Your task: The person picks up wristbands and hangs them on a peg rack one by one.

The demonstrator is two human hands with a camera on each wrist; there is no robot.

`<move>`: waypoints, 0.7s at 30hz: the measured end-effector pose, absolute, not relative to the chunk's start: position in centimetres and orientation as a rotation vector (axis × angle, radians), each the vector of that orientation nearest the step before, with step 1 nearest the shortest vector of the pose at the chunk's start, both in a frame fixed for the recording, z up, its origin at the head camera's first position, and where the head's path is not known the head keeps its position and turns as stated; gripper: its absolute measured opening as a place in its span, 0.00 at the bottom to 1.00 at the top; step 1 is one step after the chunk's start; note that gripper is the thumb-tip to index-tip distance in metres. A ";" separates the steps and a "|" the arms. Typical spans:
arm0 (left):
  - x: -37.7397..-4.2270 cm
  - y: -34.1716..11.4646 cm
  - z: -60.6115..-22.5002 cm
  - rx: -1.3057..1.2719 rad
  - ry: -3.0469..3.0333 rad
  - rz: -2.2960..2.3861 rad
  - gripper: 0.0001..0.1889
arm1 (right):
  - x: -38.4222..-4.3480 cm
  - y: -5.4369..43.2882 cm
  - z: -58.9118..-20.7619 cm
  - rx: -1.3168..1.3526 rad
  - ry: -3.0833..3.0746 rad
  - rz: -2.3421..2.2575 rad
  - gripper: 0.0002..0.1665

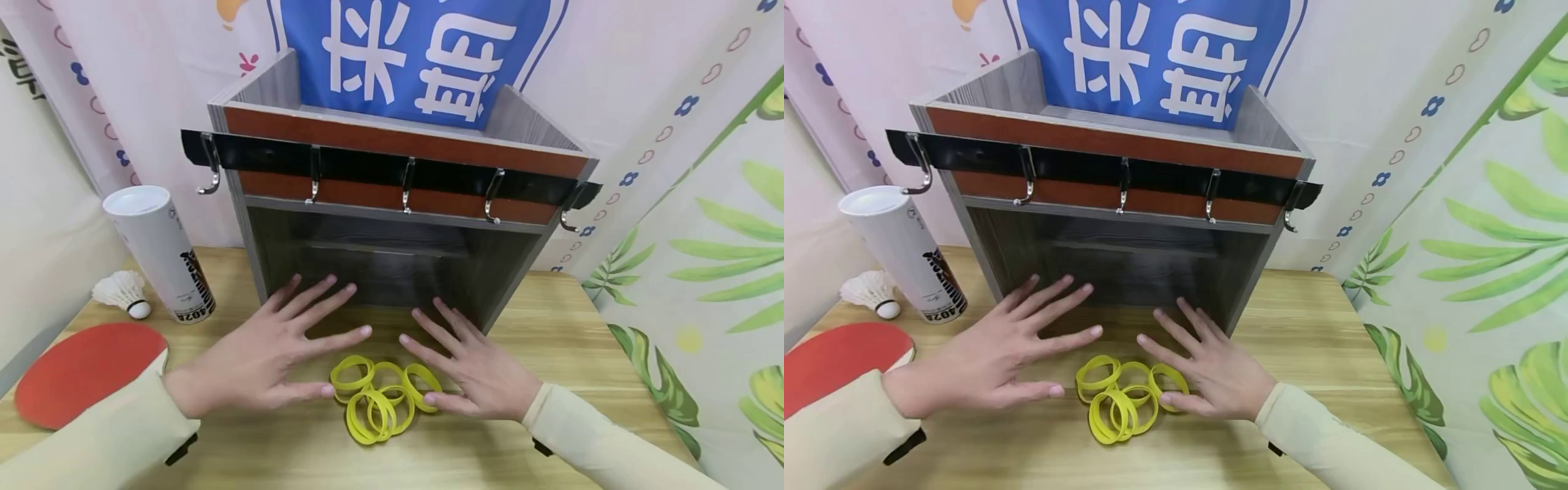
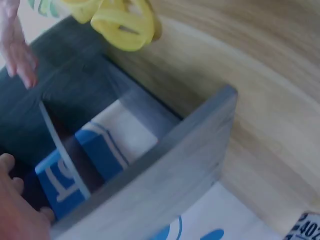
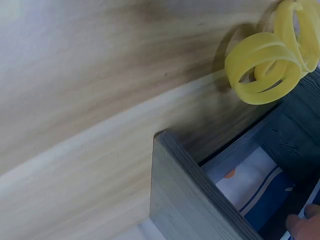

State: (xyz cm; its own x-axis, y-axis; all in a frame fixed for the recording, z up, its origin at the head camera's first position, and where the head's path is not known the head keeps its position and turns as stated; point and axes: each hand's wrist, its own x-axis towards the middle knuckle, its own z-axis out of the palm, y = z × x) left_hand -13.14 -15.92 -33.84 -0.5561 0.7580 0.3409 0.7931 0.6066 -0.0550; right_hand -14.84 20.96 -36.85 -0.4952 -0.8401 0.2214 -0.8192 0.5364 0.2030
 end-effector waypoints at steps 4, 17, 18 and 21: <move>-13.0 -16.4 -32.5 -1.256 -2.444 -0.192 0.39 | -14.9 20.6 -36.9 1.392 -2.540 0.030 0.43; -13.4 -18.4 -29.2 -1.383 -1.838 -0.782 0.19 | -15.2 19.4 -37.8 1.271 -2.881 0.510 0.29; -13.6 -18.8 -29.3 -1.369 -1.790 -0.827 0.18 | -15.3 19.4 -38.0 1.265 -2.895 0.522 0.28; -14.1 -19.9 -29.2 -1.249 -1.698 -0.963 0.21 | -15.6 19.4 -38.5 1.258 -2.922 0.510 0.26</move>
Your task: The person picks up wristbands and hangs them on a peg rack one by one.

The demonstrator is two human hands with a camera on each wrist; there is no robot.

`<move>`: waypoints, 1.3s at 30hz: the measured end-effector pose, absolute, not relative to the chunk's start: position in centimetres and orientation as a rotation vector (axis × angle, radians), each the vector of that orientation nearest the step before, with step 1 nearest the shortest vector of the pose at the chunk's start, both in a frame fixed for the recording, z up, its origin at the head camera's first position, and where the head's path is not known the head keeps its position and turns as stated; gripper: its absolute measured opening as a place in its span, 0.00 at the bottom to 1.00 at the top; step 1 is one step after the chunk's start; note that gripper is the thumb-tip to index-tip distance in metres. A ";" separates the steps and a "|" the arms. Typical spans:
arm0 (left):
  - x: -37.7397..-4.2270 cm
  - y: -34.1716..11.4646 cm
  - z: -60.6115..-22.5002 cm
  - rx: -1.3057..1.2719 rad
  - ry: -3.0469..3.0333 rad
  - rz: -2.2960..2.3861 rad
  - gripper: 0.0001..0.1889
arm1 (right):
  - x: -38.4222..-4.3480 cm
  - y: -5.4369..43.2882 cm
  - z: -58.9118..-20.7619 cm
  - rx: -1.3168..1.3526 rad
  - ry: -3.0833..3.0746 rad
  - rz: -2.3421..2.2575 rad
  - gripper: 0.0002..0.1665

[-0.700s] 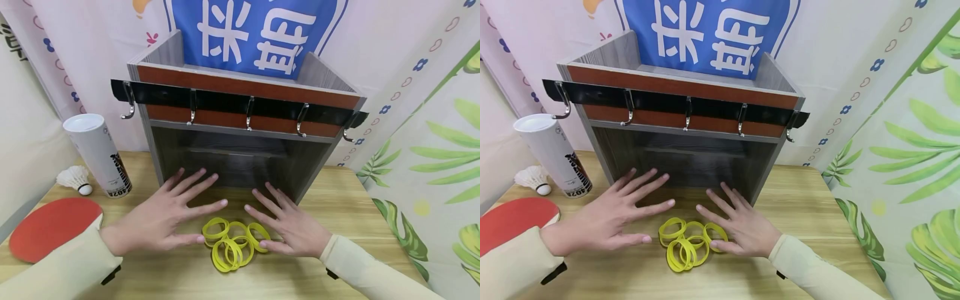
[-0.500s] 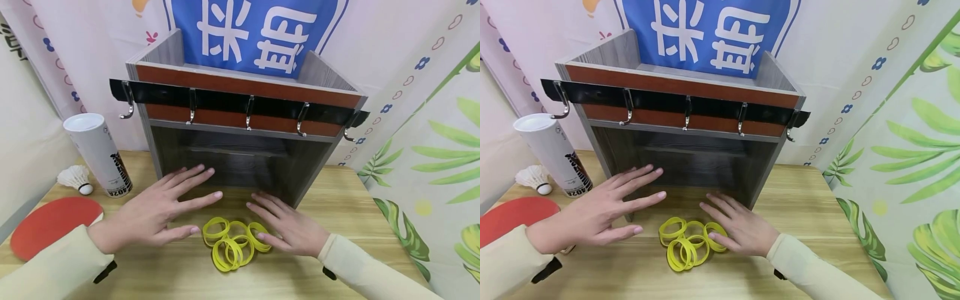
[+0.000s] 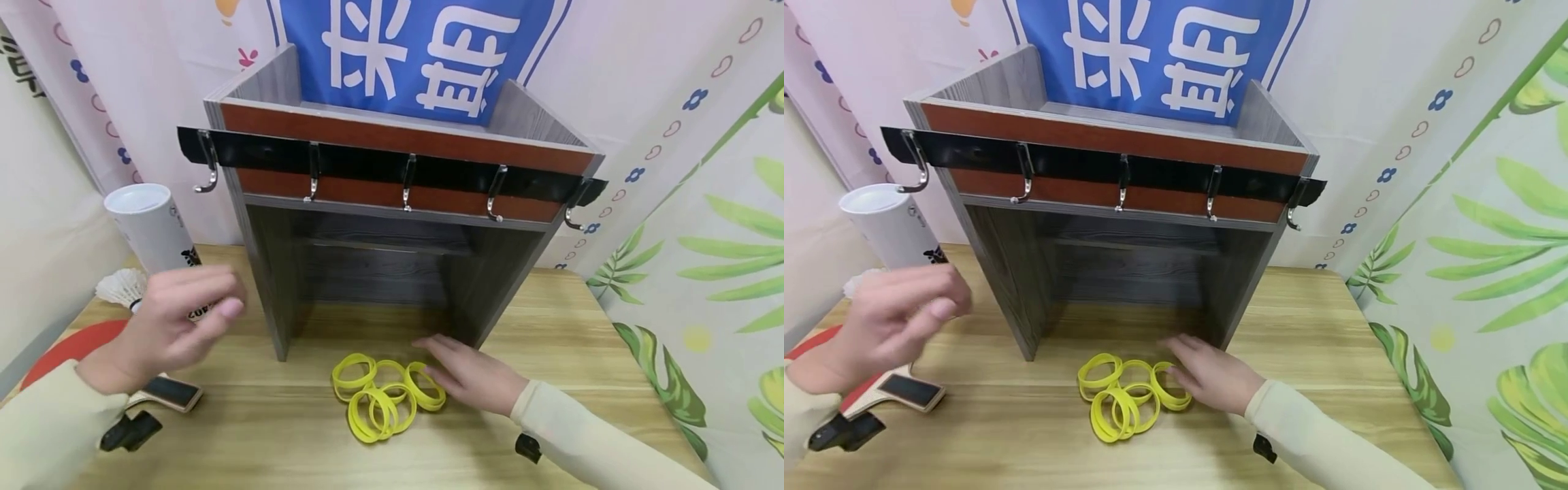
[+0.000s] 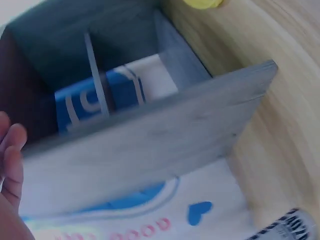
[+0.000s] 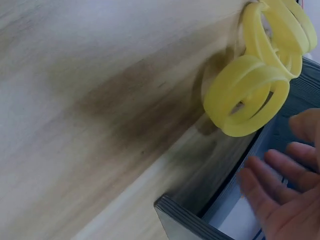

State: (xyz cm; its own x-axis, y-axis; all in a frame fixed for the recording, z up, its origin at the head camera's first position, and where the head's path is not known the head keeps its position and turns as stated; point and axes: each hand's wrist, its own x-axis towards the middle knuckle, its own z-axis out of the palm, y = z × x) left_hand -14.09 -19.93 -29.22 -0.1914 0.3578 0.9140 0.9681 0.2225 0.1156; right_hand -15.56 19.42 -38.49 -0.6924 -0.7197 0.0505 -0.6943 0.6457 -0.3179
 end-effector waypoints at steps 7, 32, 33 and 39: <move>-16.1 -22.7 -27.3 -0.920 -1.621 -1.412 0.13 | -15.7 19.3 -39.8 -1.144 2.805 -0.420 0.21; -19.0 -23.2 -22.6 -1.211 -1.390 -2.351 0.33 | -16.6 19.2 -41.0 -1.030 2.754 -0.547 0.05; -19.1 -23.1 -22.3 -1.191 -1.396 -2.340 0.32 | -16.6 19.2 -40.9 -1.028 2.755 -0.550 0.05; -19.2 -22.7 -20.0 -1.090 -1.495 -2.226 0.28 | -16.8 19.2 -40.9 -1.032 2.751 -0.575 0.06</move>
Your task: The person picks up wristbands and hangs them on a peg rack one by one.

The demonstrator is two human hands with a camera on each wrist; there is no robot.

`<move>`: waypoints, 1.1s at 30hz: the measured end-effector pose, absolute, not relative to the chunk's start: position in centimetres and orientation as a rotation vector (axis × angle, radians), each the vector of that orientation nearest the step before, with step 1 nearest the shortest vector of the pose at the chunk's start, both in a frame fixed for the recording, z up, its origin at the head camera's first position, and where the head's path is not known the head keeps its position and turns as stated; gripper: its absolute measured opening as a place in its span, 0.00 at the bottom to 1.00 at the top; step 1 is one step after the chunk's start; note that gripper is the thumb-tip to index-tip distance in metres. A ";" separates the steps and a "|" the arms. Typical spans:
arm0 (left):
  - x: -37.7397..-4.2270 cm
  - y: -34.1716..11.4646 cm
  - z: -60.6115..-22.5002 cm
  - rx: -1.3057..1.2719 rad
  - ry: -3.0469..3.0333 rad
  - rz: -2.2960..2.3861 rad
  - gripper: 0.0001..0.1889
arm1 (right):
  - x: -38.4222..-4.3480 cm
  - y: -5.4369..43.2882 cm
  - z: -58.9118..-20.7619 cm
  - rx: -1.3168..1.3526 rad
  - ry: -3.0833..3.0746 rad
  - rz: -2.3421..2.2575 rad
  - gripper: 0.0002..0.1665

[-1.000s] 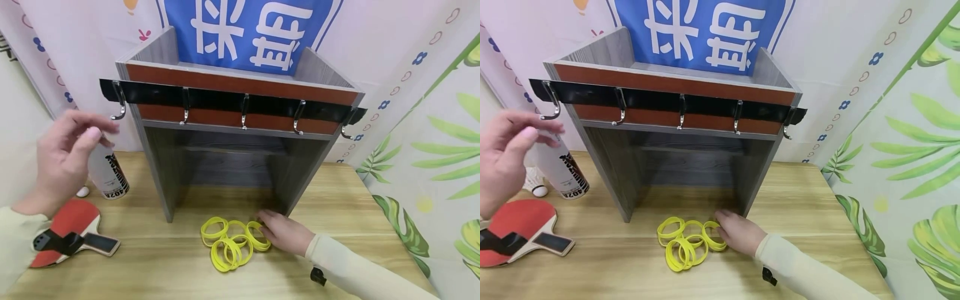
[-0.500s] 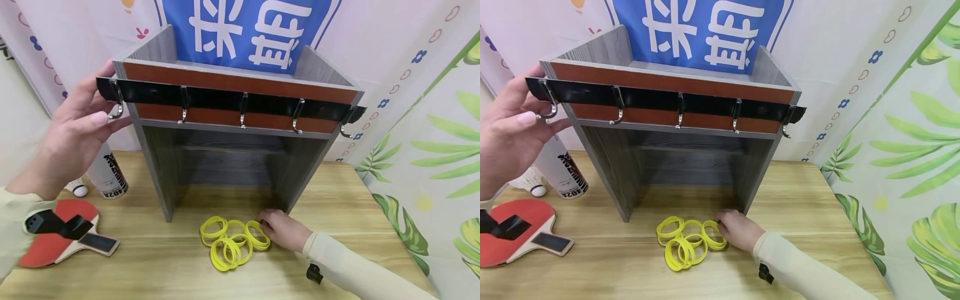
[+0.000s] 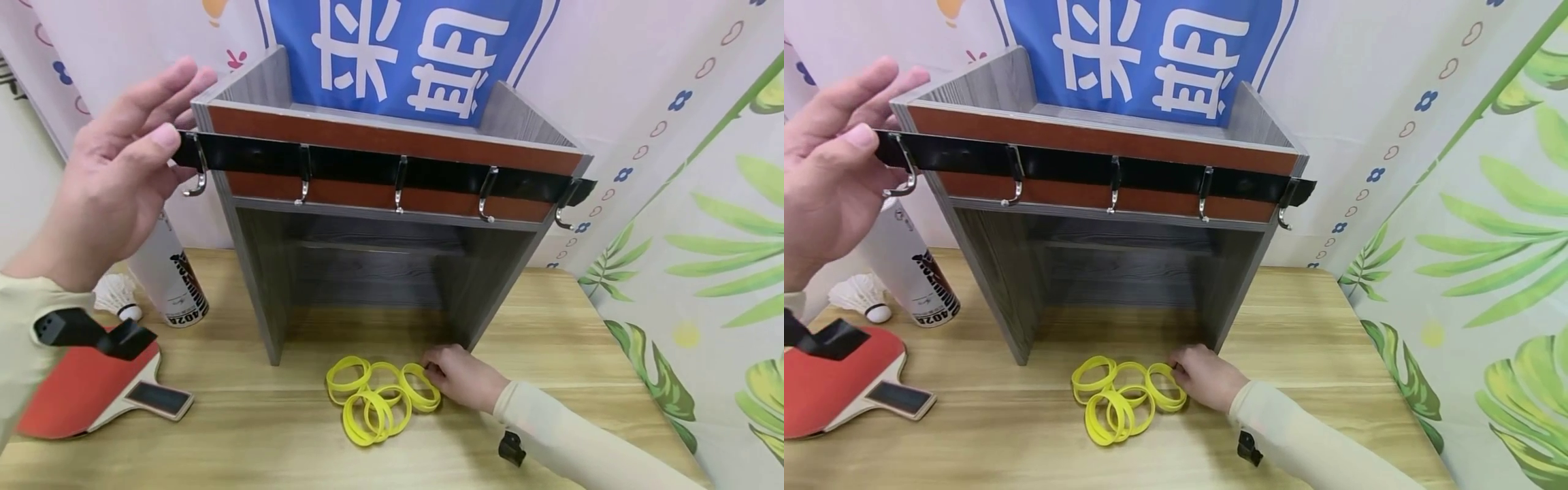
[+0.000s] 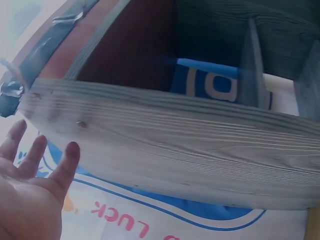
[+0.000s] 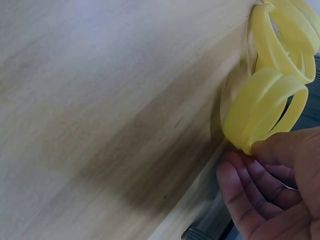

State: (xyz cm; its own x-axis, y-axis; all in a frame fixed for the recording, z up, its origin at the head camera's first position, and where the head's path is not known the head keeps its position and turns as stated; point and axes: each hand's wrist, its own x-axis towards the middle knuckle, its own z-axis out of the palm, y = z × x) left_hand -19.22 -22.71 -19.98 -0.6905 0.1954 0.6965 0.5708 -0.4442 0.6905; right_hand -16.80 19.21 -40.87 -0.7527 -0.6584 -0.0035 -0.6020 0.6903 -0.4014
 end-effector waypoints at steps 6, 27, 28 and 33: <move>-19.9 -22.6 -18.6 -1.213 -1.520 -2.231 0.24 | -16.8 19.2 -41.1 -1.026 2.736 -0.616 0.06; -20.4 -23.3 -17.6 -1.159 -1.650 -2.173 0.22 | -16.8 19.6 -40.7 -0.970 2.786 -0.733 0.05; -20.5 -23.3 -17.6 -1.183 -1.641 -2.189 0.23 | -16.8 19.7 -40.6 -0.955 2.786 -0.758 0.05; -20.6 -23.2 -17.4 -1.241 -1.613 -2.236 0.23 | -17.0 19.7 -40.0 -0.922 2.729 -0.905 0.04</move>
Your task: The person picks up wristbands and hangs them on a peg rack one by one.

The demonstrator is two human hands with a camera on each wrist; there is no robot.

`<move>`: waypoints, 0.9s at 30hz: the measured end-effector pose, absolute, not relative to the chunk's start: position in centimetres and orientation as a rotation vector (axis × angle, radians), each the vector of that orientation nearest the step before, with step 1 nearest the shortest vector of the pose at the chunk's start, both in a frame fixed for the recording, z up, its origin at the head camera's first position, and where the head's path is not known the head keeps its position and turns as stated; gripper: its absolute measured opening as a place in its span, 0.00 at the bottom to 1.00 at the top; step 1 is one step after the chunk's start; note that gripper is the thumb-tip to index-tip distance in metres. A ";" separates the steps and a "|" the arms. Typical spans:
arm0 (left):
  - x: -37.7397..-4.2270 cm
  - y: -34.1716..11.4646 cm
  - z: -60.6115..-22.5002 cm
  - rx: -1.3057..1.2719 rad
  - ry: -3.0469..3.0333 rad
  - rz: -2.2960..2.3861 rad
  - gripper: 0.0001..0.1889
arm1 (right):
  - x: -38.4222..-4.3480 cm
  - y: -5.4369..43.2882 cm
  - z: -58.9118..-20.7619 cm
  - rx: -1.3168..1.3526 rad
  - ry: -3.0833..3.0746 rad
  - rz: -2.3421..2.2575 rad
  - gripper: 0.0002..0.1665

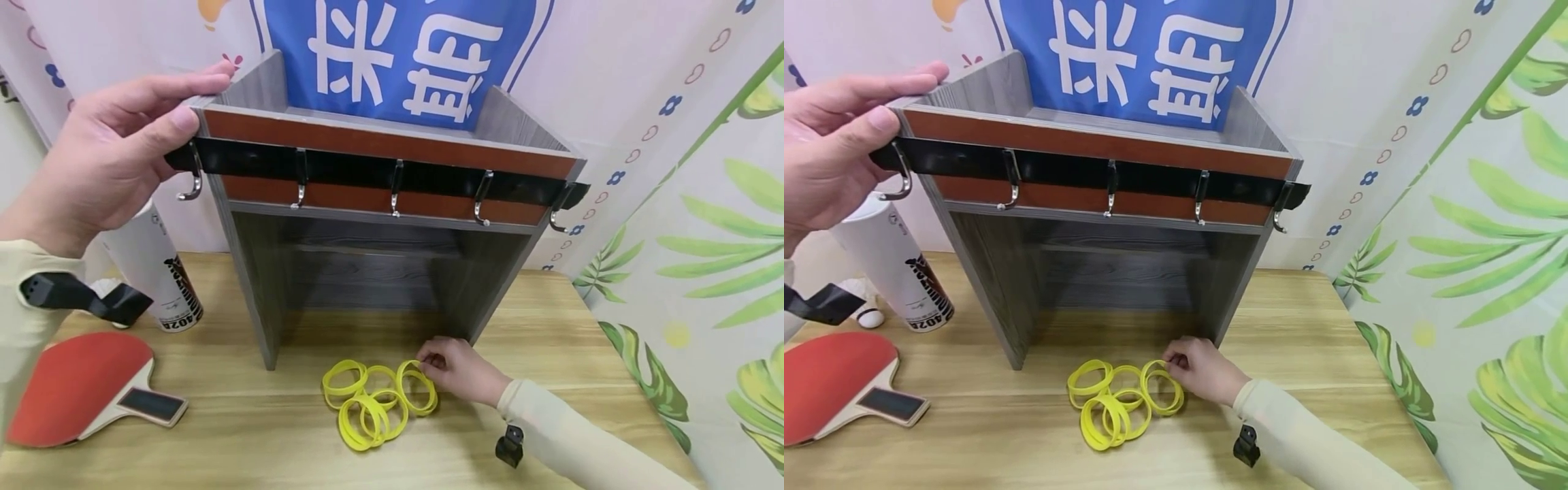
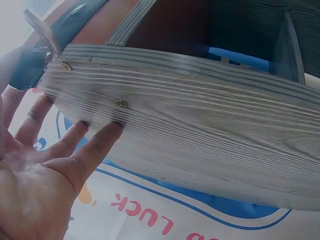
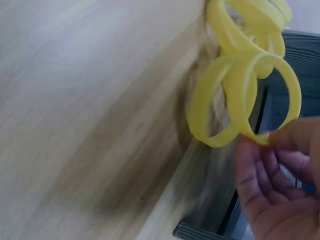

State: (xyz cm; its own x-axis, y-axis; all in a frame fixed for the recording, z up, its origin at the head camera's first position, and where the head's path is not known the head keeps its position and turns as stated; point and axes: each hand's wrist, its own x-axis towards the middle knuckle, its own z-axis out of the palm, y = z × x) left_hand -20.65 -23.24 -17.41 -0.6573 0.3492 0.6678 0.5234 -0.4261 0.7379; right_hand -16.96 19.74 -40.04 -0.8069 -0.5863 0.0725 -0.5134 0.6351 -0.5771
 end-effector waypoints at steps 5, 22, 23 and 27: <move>-20.2 -23.2 -17.4 -1.170 -1.627 -2.206 0.22 | -17.1 19.8 -39.7 -0.922 2.603 -1.003 0.05; -20.7 -23.1 -17.6 -1.191 -1.645 -2.191 0.21 | -17.0 20.1 -39.2 -0.786 2.437 -1.163 0.09; -20.7 -23.1 -17.6 -1.192 -1.647 -2.188 0.20 | -17.0 20.1 -39.2 -0.767 2.413 -1.182 0.10; -20.6 -23.1 -17.5 -1.162 -1.671 -2.158 0.20 | -17.1 20.1 -38.8 -0.680 2.323 -1.258 0.15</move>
